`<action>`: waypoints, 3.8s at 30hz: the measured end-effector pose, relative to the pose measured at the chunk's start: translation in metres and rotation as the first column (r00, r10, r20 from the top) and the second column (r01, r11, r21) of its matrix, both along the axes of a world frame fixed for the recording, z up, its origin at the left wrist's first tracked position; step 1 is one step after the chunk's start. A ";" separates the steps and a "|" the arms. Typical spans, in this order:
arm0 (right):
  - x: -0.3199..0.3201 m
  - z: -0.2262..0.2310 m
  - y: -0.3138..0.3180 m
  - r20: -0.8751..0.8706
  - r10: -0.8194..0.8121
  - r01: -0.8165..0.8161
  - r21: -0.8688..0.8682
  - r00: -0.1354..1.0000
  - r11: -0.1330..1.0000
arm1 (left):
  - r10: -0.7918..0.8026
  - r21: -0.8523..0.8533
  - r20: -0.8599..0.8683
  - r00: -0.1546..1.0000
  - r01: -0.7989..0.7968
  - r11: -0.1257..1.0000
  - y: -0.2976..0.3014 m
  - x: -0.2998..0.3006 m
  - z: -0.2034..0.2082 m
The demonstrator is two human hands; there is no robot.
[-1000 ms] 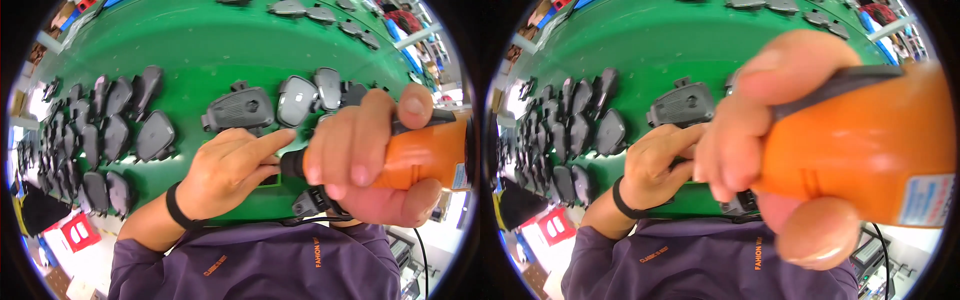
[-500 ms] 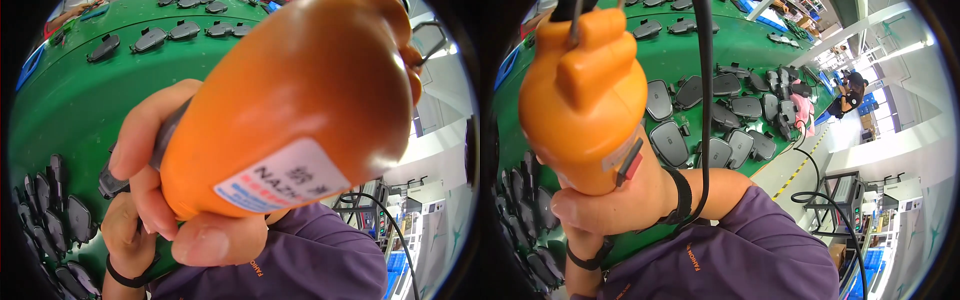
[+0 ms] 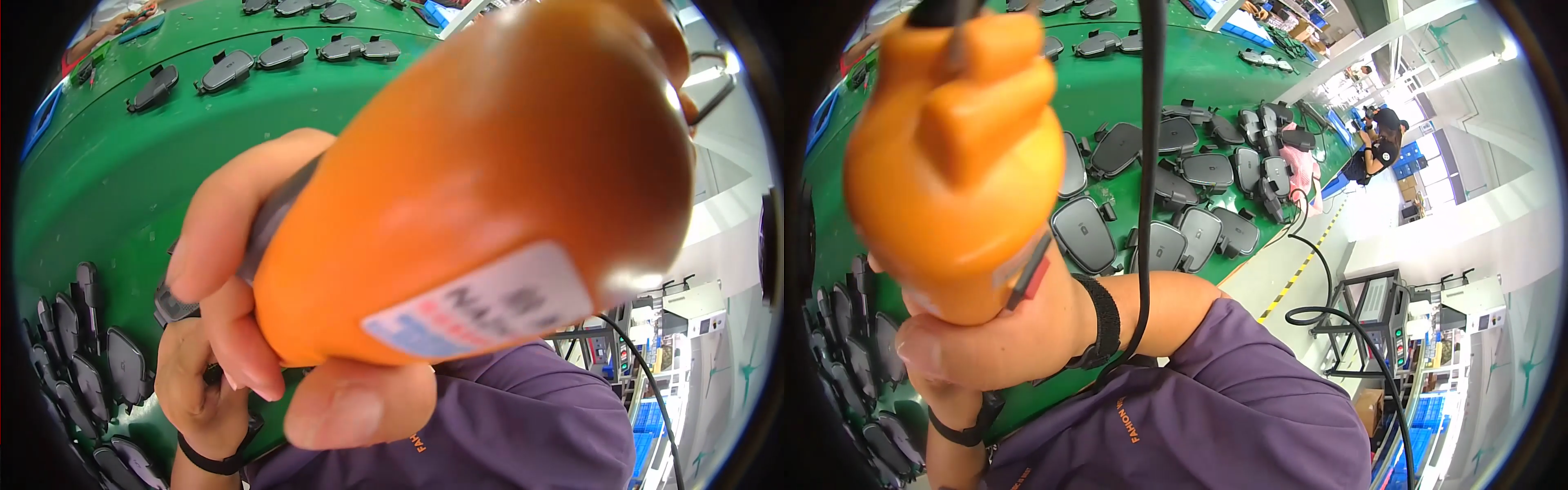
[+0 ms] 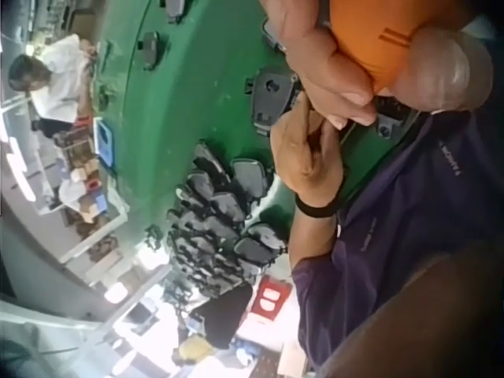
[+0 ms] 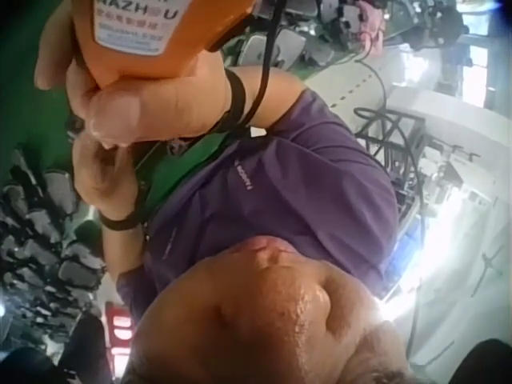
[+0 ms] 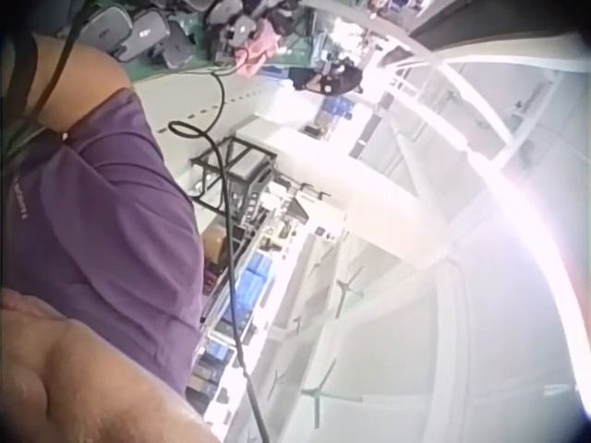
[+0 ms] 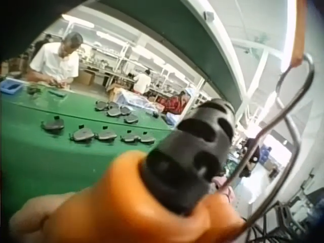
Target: The person picks up a car phone mount, places a screw into it by hand, and tightens it using an electric screwdriver. They repeat this process for several mounts, moving finished ones aside and reaching for new ones from the table.
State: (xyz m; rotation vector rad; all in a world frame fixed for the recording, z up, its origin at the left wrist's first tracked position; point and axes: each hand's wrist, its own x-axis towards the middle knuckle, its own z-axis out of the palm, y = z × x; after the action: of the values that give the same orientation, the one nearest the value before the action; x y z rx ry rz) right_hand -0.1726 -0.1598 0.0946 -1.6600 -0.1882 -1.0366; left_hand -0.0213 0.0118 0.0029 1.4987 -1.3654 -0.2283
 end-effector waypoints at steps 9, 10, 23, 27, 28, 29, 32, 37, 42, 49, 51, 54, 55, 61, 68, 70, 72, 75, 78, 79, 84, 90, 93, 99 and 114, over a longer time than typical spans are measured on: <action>-0.001 -0.008 -0.010 -0.046 -0.030 0.032 0.046 0.998 0.998 | -0.146 0.028 -0.408 0.901 0.173 0.985 -0.006 0.000 -0.002; -0.026 0.005 -0.013 -0.050 -0.018 0.021 0.060 0.999 0.998 | -0.153 0.020 -0.512 0.845 0.190 0.982 -0.001 0.002 -0.006; 0.032 -0.023 0.019 -0.116 -0.021 0.049 0.246 0.993 0.968 | 0.049 0.020 0.243 0.969 -0.055 0.998 -0.012 0.042 -0.002; 0.047 -0.034 0.011 -0.127 -0.070 0.095 0.196 0.989 0.976 | 0.084 0.200 0.378 0.922 -0.170 0.965 -0.009 0.047 -0.009; 0.048 -0.035 0.011 -0.125 -0.068 0.092 0.198 0.990 0.976 | 0.080 0.213 0.355 0.931 -0.164 0.963 -0.009 0.049 -0.011; 0.049 -0.037 0.011 -0.118 -0.060 0.084 0.215 0.991 0.973 | 0.076 0.226 0.332 0.940 -0.157 0.961 -0.009 0.050 -0.012; 0.049 -0.042 0.010 -0.100 -0.041 0.067 0.265 0.994 0.962 | 0.078 0.260 0.272 0.959 -0.151 0.954 -0.010 0.049 -0.013; 0.051 -0.053 0.002 -0.079 -0.017 0.039 0.287 0.997 0.957 | 0.106 0.304 0.172 0.979 -0.155 0.940 -0.012 0.043 -0.011; 0.057 -0.063 -0.001 -0.083 -0.005 0.026 0.256 0.997 0.966 | 0.103 0.310 0.106 0.989 -0.131 0.942 -0.013 0.042 -0.011; 0.066 -0.066 0.005 -0.081 0.040 -0.011 0.326 0.996 0.945 | 0.111 0.289 0.107 0.988 -0.138 0.947 -0.011 0.043 -0.010; 0.067 -0.067 0.005 -0.076 0.062 -0.031 0.354 0.995 0.935 | 0.115 0.283 0.113 0.987 -0.143 0.948 -0.012 0.042 -0.011; 0.066 -0.069 0.002 -0.073 0.059 -0.028 0.371 0.996 0.928 | 0.107 0.278 0.145 0.984 -0.145 0.950 -0.015 0.041 -0.011; 0.065 -0.069 0.001 -0.071 0.057 -0.025 0.379 0.996 0.925 | 0.102 0.275 0.147 0.984 -0.140 0.951 -0.016 0.041 -0.011; 0.063 -0.076 0.004 -0.010 0.015 -0.009 0.472 1.000 0.882 | 0.099 0.285 0.195 0.976 -0.153 0.946 -0.019 0.035 -0.006; 0.062 -0.053 0.012 -0.194 0.024 0.070 0.463 0.981 0.884 | 0.096 0.296 0.132 0.987 -0.132 0.946 -0.013 0.029 0.002; 0.055 -0.038 0.007 -0.217 -0.041 0.116 0.341 0.975 0.933 | 0.104 0.350 0.048 0.993 -0.115 0.930 -0.011 0.026 0.005; 0.050 -0.026 0.003 -0.248 -0.136 0.169 0.118 0.959 0.979 | 0.122 0.282 0.176 0.977 -0.169 0.944 -0.004 0.018 0.014; 0.040 -0.008 0.012 -0.167 -0.105 0.151 0.291 0.980 0.945 | 0.183 0.132 0.415 0.891 -0.258 0.957 0.002 0.009 0.024; 0.034 -0.007 0.016 -0.137 -0.092 0.136 0.363 0.986 0.922 | -0.211 0.512 0.195 0.958 0.084 0.855 0.007 0.004 0.026; 0.032 -0.007 0.017 -0.153 -0.095 0.143 0.343 0.984 0.928 | -0.213 0.513 0.199 0.957 0.084 0.854 0.005 0.000 0.025; 0.031 -0.008 0.019 -0.123 -0.139 0.162 0.206 0.983 0.965 | -0.261 0.466 0.327 0.908 0.085 0.881 -0.013 -0.015 0.006; 0.028 -0.005 0.018 -0.183 -0.062 0.103 0.225 0.981 0.969 | -0.183 0.381 0.451 0.873 -0.003 0.924 -0.010 -0.012 -0.007; 0.029 -0.006 0.021 -0.208 -0.067 0.113 0.218 0.976 0.969 | -0.185 0.351 0.328 0.926 0.062 0.934 -0.009 -0.010 0.000; 0.027 -0.007 0.024 -0.253 -0.020 0.103 0.320 0.967 0.942 | -0.126 0.263 0.170 0.977 0.078 0.962 -0.001 0.008 -0.003; 0.061 0.004 0.052 -0.130 0.126 -0.050 0.473 0.984 0.880 | 0.063 0.181 -0.300 0.952 -0.008 0.983 0.012 0.025 -0.015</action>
State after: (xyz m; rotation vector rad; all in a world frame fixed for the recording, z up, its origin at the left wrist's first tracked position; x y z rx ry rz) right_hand -0.1119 -0.1076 0.0990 -1.2680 0.0884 -0.7984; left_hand 0.0032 0.0242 -0.0126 1.5589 -1.0916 -0.5487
